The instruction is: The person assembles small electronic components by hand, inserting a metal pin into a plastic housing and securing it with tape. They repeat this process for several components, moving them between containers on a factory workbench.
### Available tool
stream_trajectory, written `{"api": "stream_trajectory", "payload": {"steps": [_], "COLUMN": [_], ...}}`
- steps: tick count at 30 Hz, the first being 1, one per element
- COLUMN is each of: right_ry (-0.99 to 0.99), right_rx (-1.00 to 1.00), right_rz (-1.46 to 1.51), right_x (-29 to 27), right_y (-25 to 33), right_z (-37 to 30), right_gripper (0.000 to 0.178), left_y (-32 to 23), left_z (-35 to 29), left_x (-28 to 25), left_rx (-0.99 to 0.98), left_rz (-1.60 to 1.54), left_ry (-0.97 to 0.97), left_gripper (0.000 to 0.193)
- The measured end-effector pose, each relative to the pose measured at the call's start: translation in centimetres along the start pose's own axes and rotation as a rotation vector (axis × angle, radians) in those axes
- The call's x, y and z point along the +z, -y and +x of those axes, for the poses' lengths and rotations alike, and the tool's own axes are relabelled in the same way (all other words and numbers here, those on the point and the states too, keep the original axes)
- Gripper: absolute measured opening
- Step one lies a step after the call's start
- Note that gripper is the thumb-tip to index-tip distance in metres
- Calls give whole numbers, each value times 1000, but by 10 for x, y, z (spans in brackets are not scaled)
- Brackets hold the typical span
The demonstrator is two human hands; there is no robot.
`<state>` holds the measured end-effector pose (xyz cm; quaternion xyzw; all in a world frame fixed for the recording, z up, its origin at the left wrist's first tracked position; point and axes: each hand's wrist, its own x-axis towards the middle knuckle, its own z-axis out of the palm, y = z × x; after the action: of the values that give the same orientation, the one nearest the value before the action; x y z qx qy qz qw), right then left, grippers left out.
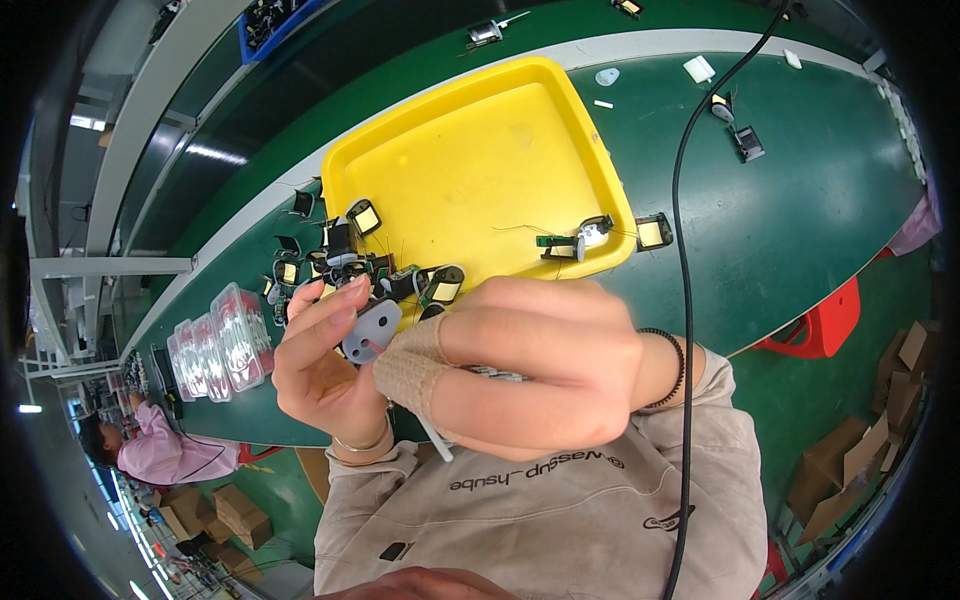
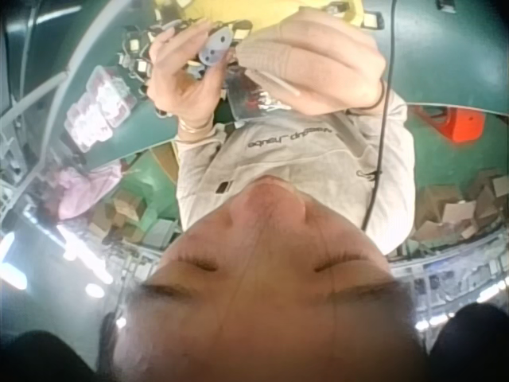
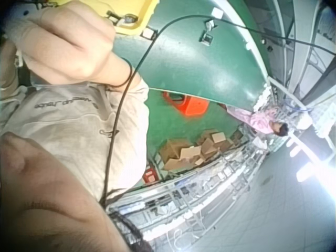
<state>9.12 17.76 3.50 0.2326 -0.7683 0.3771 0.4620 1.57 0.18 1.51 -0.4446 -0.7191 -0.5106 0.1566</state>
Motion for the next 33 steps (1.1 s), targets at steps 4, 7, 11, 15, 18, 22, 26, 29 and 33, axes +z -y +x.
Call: {"api": "stream_trajectory", "payload": {"steps": [4, 7, 11, 15, 18, 22, 26, 29, 33], "right_ry": [-22, -33, -40, -75, -79, -73, -38, 42, 214], "right_rx": [-19, -25, -48, -66, -71, -80, -42, 37, 495], "right_rz": [10, 7, -13, 13, 16, 30, -18, 23, 221], "right_x": [2, 3, 2, 7, 8, 8, 7, 8, -3], "right_y": [-2, -2, -1, -1, 0, 0, 1, -2, -3], "right_z": [-2, -3, -2, -2, -1, -2, -5, -6, 10], "right_gripper": [19, 19, 18, 18, 18, 18, 20, 24, 39], "left_y": [1, -1, -1, -2, -3, -4, -4, -6, -2], "left_z": [0, 0, 0, -1, -1, -1, -1, 4, 2], "left_x": [0, 0, 1, -1, -2, -3, -1, -10, -9], "left_rx": [7, 10, 2, -4, 0, -13, 9, 63, -6], "left_rz": [1, 3, -7, -1, -18, -23, -25, 58, -76], "left_ry": [0, -3, 9, 5, 4, 5, 6, 127, 143], "left_gripper": [39, 39, 41, 42, 43, 42, 44, 48, 51]}}
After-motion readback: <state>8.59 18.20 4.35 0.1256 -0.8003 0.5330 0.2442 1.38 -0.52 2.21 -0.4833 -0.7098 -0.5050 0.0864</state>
